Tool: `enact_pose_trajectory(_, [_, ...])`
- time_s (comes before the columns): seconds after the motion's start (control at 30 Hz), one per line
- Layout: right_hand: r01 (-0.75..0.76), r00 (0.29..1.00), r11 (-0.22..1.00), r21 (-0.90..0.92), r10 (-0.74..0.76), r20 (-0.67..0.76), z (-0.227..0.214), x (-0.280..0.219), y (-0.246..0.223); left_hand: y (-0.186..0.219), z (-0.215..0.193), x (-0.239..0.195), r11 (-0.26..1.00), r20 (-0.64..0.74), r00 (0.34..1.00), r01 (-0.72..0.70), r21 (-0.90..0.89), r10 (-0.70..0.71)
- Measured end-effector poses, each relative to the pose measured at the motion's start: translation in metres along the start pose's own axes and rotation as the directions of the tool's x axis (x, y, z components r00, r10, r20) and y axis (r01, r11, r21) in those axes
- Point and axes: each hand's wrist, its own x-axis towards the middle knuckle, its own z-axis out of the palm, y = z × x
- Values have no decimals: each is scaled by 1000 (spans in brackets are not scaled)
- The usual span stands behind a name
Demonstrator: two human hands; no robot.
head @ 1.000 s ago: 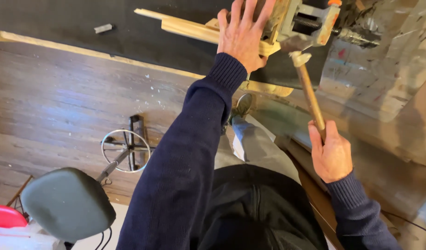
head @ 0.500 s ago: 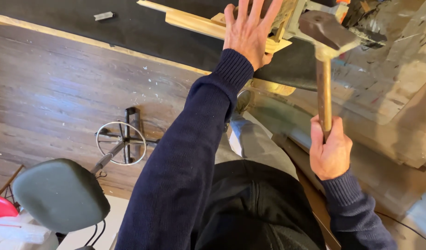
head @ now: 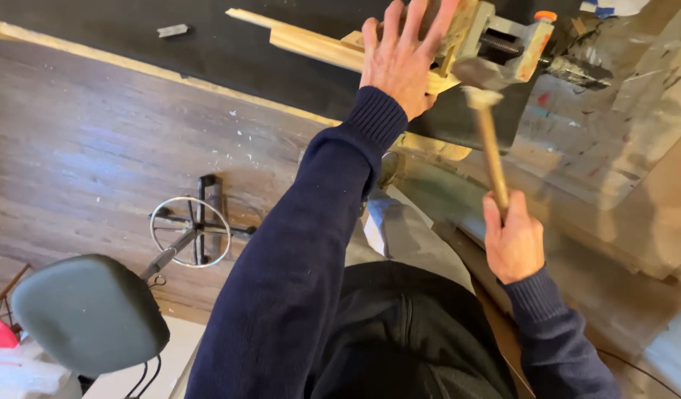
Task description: The person places a mitered wooden frame corner into a corner clamp on the workbench, tightens the clamp screw, and taps a small joining wedge into the joint with a hammer. They then release the clamp, lift the joined frame corner, and handle small wedges and frame pieces.
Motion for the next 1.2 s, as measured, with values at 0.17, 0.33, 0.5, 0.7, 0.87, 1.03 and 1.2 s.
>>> enact_pose_trajectory(0.17, [14, 1000, 999, -44, -13, 26, -21, 0, -23, 0, 7, -2, 1000, 32, 999, 6, 13, -6])
enact_pose_trajectory(0.33, [-7, 997, 990, 144, 18, -72, -5, 6, -1, -1, 2, 3, 1000, -35, 999, 5, 2, -5])
enact_pose_trajectory(0.5, [-3, 1000, 997, -79, 5, 27, -20, 7, -22, 2, -1, -1, 999, 46, 999, 22, 38, -24])
enact_pose_trajectory(0.7, [19, 1000, 999, -51, -18, 4, 4, 4, 11, 4, 0, -1, 1000, -27, 1000, -1, -6, 0])
enact_pose_trajectory(0.87, [26, 999, 999, -25, -26, 23, -18, 4, -21, 0, 1, -3, 1000, 27, 1000, 14, 18, -15])
enact_pose_trajectory(1.03, [36, 994, 992, 124, -23, -108, -3, 9, 5, 1, 4, 0, 1000, 33, 999, 16, -17, -15])
enact_pose_trajectory(1.2, [76, 997, 997, -20, -76, -13, -23, 12, -24, 2, 3, 0, 999, 47, 999, 20, 51, -22])
